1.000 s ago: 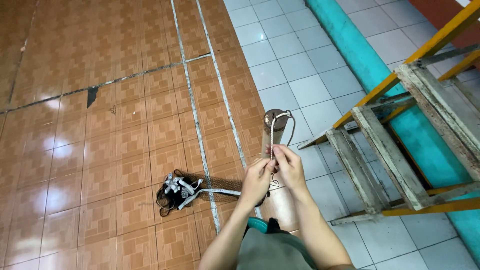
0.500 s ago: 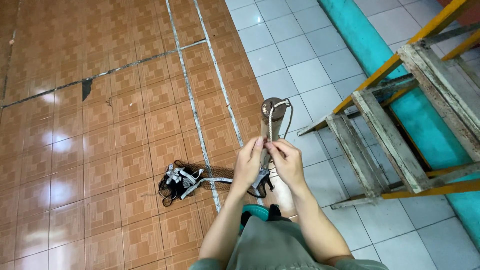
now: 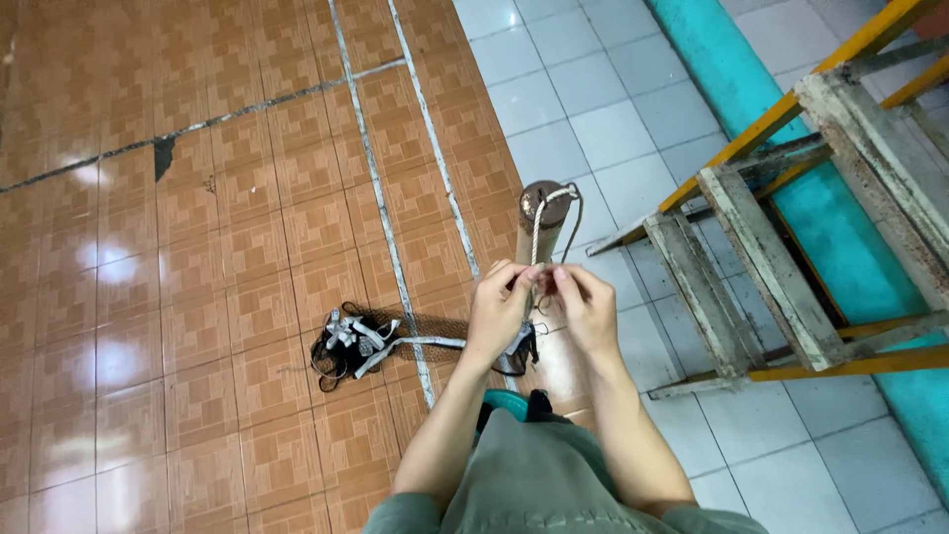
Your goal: Installing a badminton net by threading a string through a post and tying it.
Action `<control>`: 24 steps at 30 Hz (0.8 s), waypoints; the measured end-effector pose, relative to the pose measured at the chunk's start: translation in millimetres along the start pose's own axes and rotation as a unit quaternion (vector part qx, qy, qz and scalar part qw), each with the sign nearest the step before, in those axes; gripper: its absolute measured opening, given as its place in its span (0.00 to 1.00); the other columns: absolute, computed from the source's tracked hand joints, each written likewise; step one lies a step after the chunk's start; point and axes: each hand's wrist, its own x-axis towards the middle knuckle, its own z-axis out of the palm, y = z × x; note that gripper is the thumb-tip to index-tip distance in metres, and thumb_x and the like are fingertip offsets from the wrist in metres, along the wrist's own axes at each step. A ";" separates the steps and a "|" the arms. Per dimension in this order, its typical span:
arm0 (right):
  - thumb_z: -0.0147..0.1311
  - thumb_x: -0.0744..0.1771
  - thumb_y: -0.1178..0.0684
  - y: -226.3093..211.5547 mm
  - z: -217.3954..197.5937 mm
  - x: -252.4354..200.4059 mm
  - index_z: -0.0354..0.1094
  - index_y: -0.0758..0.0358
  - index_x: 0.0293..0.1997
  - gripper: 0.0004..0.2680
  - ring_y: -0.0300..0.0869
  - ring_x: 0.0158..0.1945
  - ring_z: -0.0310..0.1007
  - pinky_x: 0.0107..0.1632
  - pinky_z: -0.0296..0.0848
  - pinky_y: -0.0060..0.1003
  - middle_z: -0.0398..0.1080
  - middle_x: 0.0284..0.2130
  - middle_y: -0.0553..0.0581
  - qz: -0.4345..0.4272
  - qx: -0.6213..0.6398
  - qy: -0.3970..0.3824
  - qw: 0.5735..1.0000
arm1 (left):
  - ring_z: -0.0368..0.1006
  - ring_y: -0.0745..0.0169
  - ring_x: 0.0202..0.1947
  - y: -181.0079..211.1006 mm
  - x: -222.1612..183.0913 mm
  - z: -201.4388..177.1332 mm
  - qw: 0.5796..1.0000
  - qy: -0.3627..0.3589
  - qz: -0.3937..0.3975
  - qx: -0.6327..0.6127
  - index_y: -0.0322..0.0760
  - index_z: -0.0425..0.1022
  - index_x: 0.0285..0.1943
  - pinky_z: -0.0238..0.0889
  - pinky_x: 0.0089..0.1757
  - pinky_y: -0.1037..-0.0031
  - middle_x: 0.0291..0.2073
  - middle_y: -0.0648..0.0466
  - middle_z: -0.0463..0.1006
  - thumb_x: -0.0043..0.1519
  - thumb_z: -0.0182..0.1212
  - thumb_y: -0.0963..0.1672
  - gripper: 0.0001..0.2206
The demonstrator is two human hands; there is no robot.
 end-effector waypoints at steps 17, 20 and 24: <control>0.60 0.69 0.55 -22.4 12.8 14.8 0.79 0.63 0.38 0.04 0.42 0.32 0.75 0.36 0.73 0.38 0.73 0.26 0.60 -0.099 0.001 -0.015 0.995 | 0.74 0.41 0.42 1.4 -21.1 -7.6 0.988 -0.043 -0.149 -0.018 0.35 0.79 0.46 0.65 0.46 0.53 0.34 0.37 0.78 0.73 0.47 0.52 0.19; 0.60 0.70 0.55 -24.6 9.1 10.1 0.78 0.63 0.38 0.05 0.44 0.34 0.76 0.37 0.73 0.39 0.73 0.26 0.59 -0.110 -0.011 -0.011 0.994 | 0.75 0.32 0.49 15.7 -9.9 -9.5 0.985 -0.041 -0.168 -0.013 0.35 0.78 0.54 0.65 0.50 0.50 0.41 0.32 0.80 0.73 0.44 0.52 0.21; 0.59 0.69 0.58 -27.4 7.8 8.2 0.78 0.63 0.34 0.05 0.48 0.31 0.76 0.36 0.72 0.41 0.73 0.25 0.59 -0.137 -0.029 -0.019 0.990 | 0.77 0.42 0.51 12.0 4.7 -5.8 0.989 -0.038 -0.140 -0.031 0.36 0.79 0.56 0.67 0.52 0.55 0.44 0.37 0.82 0.73 0.47 0.51 0.19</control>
